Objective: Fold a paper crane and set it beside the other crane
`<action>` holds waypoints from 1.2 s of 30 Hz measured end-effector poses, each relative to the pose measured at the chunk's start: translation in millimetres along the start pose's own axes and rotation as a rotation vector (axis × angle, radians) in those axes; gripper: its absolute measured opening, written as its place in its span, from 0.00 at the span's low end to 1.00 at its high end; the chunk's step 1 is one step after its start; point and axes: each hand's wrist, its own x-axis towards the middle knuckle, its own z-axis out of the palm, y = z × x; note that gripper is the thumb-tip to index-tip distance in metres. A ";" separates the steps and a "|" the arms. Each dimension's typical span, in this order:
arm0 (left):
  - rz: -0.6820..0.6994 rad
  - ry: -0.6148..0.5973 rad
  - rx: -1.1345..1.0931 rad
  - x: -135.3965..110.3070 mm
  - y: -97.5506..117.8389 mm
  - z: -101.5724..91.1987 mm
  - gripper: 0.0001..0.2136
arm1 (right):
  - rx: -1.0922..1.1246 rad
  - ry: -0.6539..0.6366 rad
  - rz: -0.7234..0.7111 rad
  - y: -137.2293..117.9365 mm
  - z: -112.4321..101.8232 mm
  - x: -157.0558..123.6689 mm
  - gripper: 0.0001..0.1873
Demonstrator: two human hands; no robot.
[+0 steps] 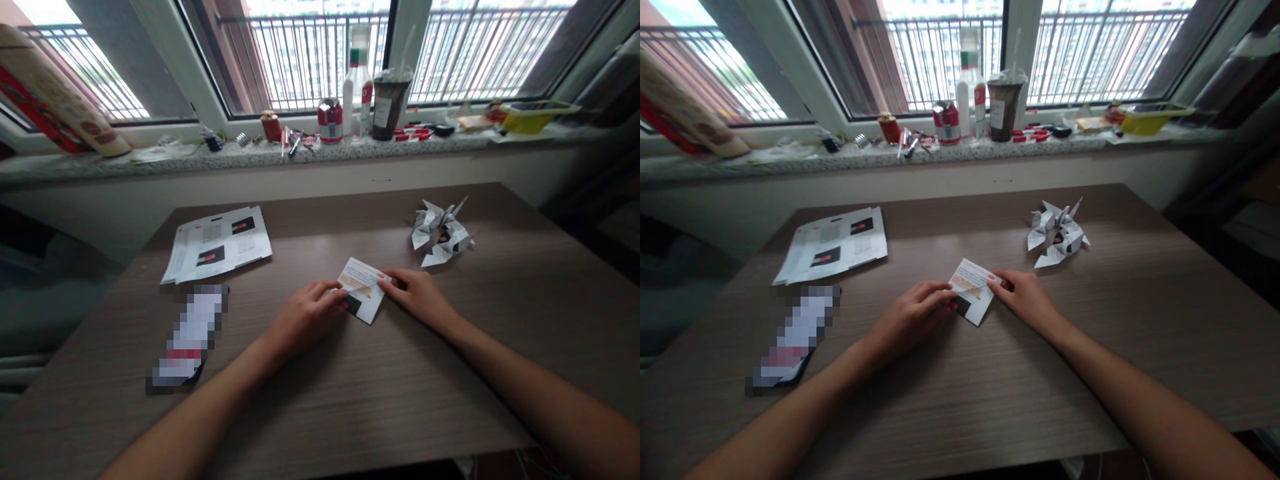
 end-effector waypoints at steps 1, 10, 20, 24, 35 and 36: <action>0.026 -0.041 0.008 -0.2 2.3 -0.2 0.15 | -0.016 -0.001 -0.004 0.2 0.2 0.1 0.18; 0.019 -0.236 0.054 -4.8 7.3 0.9 0.22 | -0.134 0.022 -0.087 4.2 3.0 0.5 0.16; -0.009 -0.260 0.050 -6.3 9.5 -1.8 0.23 | -0.213 -0.020 -0.397 13.6 3.2 2.1 0.16; -0.009 -0.253 0.065 -6.3 8.5 -3.4 0.23 | -0.172 -0.126 -0.516 11.3 5.1 1.2 0.15; -0.034 -0.230 0.124 -4.0 8.3 -7.0 0.21 | -0.221 -0.186 -0.505 7.5 6.9 -1.2 0.17; -0.047 -0.233 0.132 -3.3 8.5 -8.0 0.21 | -0.232 -0.191 -0.507 6.5 6.9 -1.8 0.18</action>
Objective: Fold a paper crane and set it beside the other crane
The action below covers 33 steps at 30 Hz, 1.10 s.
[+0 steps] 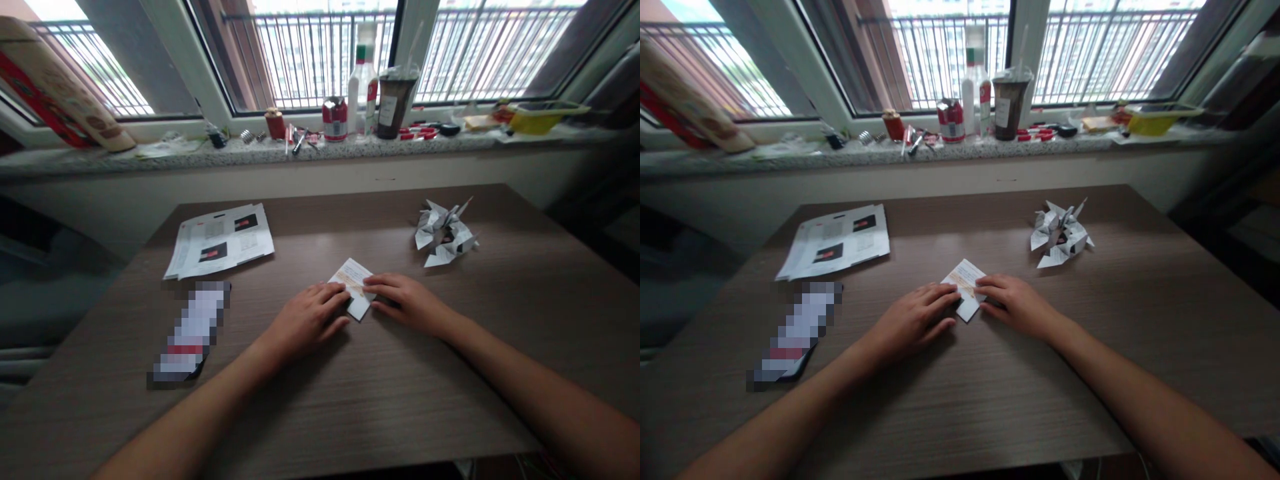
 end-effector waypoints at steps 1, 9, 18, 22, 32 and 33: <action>-0.016 -0.006 0.009 0.5 0.0 -1.1 0.22 | -0.008 -0.008 -0.003 -1.5 -0.3 0.1 0.18; -0.130 -0.024 0.086 1.8 -0.8 0.3 0.26 | 0.020 -0.054 -0.098 -19.1 3.1 0.6 0.19; -0.122 0.029 0.034 -1.5 -6.2 9.6 0.25 | 0.140 -0.018 -0.135 -26.5 3.9 4.3 0.19; -0.100 0.027 -0.011 0.9 -4.6 5.3 0.23 | 0.158 0.064 -0.071 -11.0 -1.3 4.2 0.18; -0.032 -0.005 -0.106 1.7 -3.7 1.8 0.23 | 0.164 -0.018 -0.093 5.8 -6.2 3.4 0.15; -0.028 -0.004 -0.110 1.5 -4.0 2.6 0.23 | 0.171 -0.020 -0.101 5.3 -6.0 3.8 0.15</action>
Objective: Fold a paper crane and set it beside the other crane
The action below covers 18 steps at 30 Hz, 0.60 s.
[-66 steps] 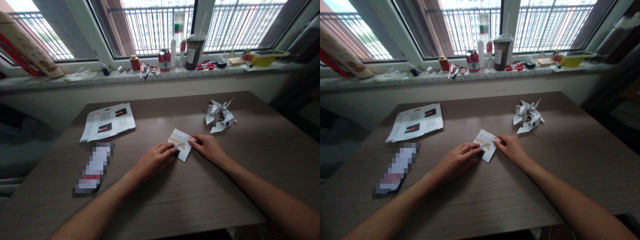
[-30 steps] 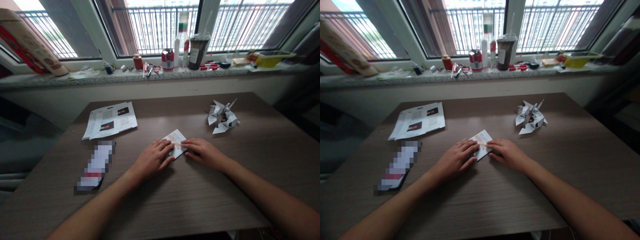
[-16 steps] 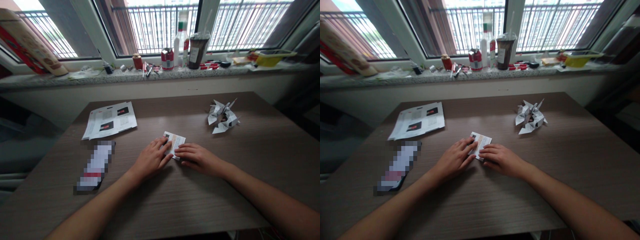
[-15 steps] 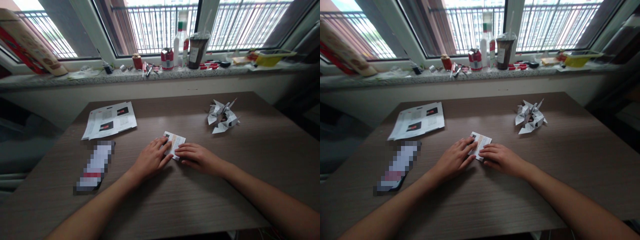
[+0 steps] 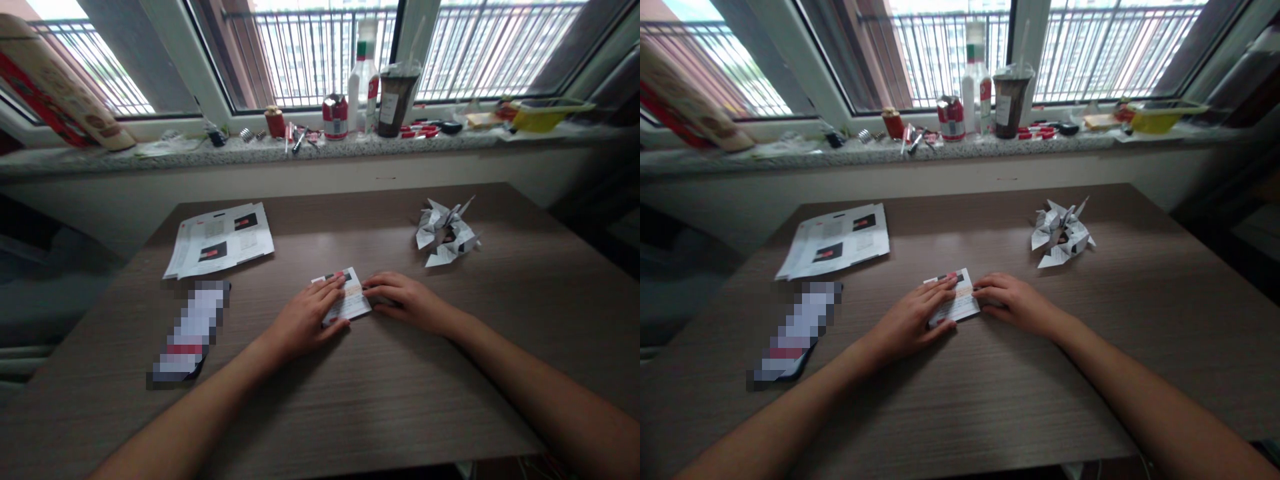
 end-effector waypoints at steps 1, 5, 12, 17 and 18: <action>0.005 0.002 -0.006 -0.2 -0.2 0.7 0.23 | 0.005 0.000 -0.005 -0.2 0.3 0.3 0.15; 0.019 0.019 -0.032 -0.8 0.2 2.8 0.23 | 0.012 0.015 -0.016 2.8 1.5 0.6 0.15; 0.018 0.022 -0.034 -0.7 0.9 4.5 0.23 | 0.003 0.021 -0.039 7.1 3.2 0.0 0.13; 0.027 0.029 -0.050 -0.5 1.0 4.8 0.23 | 0.008 0.042 -0.031 3.7 1.8 1.7 0.13; 0.028 0.025 -0.051 -0.3 1.3 4.4 0.23 | 0.009 0.040 -0.035 3.3 1.3 2.1 0.13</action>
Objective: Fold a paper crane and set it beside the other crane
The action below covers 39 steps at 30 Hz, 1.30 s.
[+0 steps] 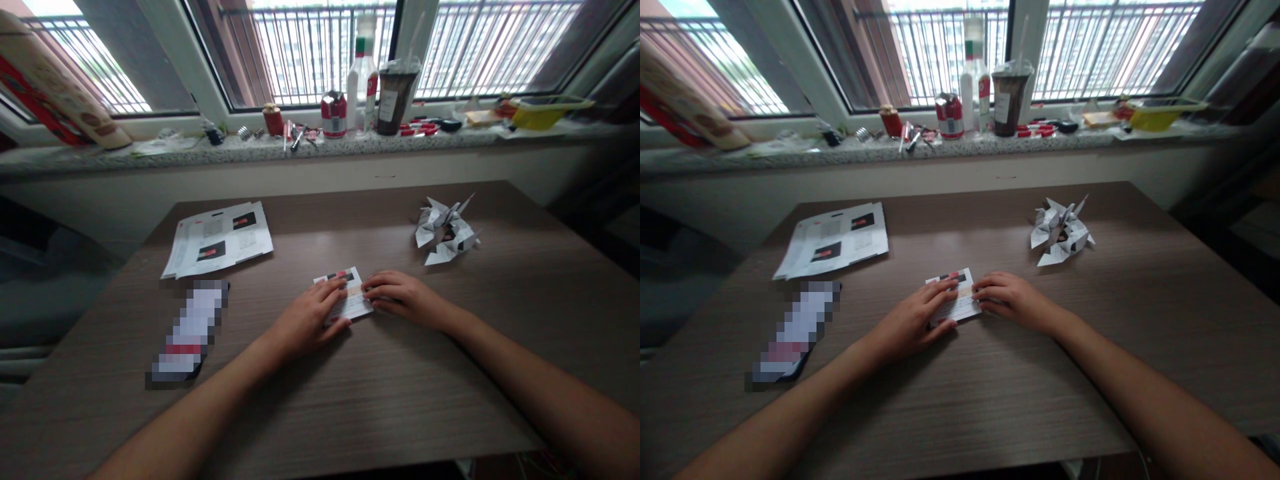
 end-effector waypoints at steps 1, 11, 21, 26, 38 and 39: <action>0.000 -0.006 -0.001 0.2 0.4 -0.5 0.23 | 0.000 -0.005 -0.008 -0.2 -0.5 0.3 0.13; 0.010 0.013 -0.031 0.3 -0.6 0.0 0.21 | -0.015 -0.052 -0.045 1.4 -1.4 0.2 0.12; 0.033 -0.031 0.032 -0.5 2.1 -1.3 0.21 | 0.038 -0.003 0.058 -5.4 -2.4 3.2 0.08; 0.028 -0.064 0.063 -1.0 8.0 0.4 0.24 | 0.028 0.051 0.194 -6.2 4.2 3.8 0.07; 0.065 0.005 0.012 0.7 9.5 2.5 0.20 | -0.001 0.092 0.323 -11.7 12.2 10.4 0.07; 0.077 -0.003 0.016 0.2 8.5 0.5 0.20 | 0.001 0.092 0.336 -11.8 12.4 10.8 0.07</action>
